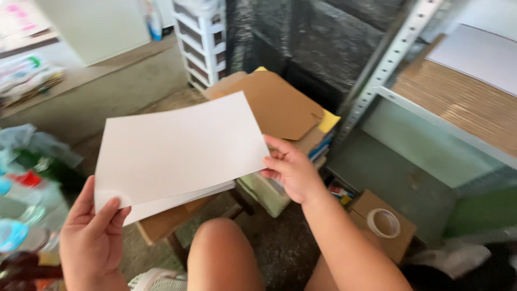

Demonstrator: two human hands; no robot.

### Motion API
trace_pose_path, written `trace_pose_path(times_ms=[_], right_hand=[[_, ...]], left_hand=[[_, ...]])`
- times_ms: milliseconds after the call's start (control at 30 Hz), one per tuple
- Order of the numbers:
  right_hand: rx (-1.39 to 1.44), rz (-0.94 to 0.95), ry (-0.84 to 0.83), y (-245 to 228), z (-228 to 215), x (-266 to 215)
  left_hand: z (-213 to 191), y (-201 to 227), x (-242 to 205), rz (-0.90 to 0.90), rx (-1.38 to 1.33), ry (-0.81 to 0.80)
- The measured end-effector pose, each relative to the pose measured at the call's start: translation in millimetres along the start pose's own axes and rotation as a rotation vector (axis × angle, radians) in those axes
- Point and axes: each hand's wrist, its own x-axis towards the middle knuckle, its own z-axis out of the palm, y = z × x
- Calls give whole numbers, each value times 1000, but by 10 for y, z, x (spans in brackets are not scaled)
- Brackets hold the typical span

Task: The person repeatedly picks up flat cardboard pieces and white sheets from a pile on a stool and places them onto a metal shelf. The person alternates between handling cardboard and white sheets, stacking them in separate piles on the shelf.

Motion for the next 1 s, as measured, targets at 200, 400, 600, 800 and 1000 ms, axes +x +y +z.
trace_pose_path(times_ms=[200,400,600,800,1000], right_hand=[[46,-310,162,-915,-1015,-938],[62,-539,402,-1535,-2090,-1913],[36,-620,722,-2160,-2809,-2569],[-52,-573,868,-2676,-3489,-2562],[-106,-569,834,-2874,-4339,-2294]], left_hand=[[1249,194,-402,-86,-61,-261],[2755,299,-982,-215,-125,-554],[4109,-113,-1421,-274,-300,-878],[5219,-271,-1582,-297,-147,-1029],[6331,-1023,-1307,-60,-189,-1056]])
